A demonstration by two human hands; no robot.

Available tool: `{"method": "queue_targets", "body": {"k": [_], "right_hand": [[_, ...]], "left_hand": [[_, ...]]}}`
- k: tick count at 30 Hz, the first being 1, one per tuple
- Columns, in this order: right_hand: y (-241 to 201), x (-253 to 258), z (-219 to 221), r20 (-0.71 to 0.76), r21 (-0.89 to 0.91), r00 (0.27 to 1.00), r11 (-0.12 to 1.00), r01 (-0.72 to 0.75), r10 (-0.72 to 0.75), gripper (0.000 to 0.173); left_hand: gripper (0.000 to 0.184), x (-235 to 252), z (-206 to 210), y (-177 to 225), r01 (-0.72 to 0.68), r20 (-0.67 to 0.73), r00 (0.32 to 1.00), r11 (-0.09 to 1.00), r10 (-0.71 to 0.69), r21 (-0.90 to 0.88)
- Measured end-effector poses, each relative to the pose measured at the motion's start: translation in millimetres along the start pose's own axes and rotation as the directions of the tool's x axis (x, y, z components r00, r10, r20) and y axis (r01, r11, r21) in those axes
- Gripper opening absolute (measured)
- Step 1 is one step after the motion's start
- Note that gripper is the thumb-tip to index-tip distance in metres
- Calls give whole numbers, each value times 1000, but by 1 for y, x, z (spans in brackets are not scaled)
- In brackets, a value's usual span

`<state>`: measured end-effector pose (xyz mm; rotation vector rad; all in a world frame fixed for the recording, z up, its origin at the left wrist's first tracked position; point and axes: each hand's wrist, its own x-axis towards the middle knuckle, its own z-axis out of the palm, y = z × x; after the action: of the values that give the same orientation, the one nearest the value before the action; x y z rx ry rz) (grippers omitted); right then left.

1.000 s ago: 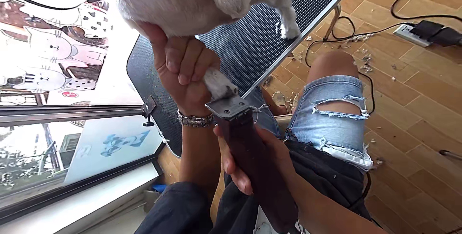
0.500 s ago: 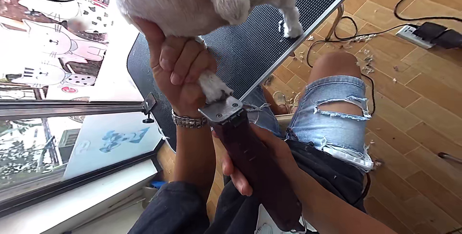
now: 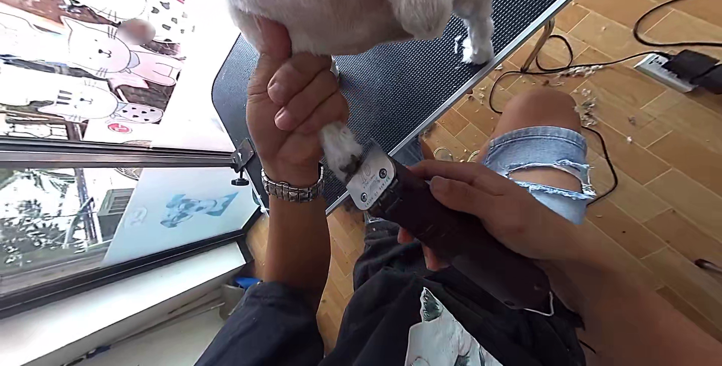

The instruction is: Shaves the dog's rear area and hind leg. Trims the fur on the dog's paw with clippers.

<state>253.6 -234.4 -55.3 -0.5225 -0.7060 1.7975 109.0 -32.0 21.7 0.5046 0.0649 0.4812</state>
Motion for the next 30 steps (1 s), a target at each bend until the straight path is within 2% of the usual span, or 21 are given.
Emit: {"method": "queue_targets", "body": {"k": [5, 10, 12, 17, 21, 25, 30], "right_hand": [[-9, -2, -3, 44, -11, 999, 1000, -1, 2, 38], [-16, 0, -14, 46, -156, 999, 988, 7, 0, 36], [-17, -4, -19, 56, -199, 998, 980, -3, 15, 35], [-18, 4, -17, 90, -148, 996, 989, 20, -7, 35], [-16, 2, -22, 54, -141, 998, 990, -11, 19, 37], [-11, 2, -16, 49, -45, 999, 999, 6, -3, 35], [-11, -7, -23, 15, -51, 1000, 998, -23, 24, 36]], "left_hand": [[60, -2, -1, 3, 23, 11, 1000, 1000, -23, 13], [63, -4, 2, 3, 22, 7, 1000, 1000, -22, 19], [59, -4, 4, 2, 20, 4, 1000, 1000, -20, 13], [59, -4, 7, -1, 10, -5, 1000, 1000, -10, 19], [59, -3, 8, -2, 15, -9, 1000, 999, -14, 44], [56, -2, 5, -3, 17, 14, 1000, 1000, -17, -5], [51, 1, 5, -7, 0, 1, 1000, 1000, 0, 18]]}}
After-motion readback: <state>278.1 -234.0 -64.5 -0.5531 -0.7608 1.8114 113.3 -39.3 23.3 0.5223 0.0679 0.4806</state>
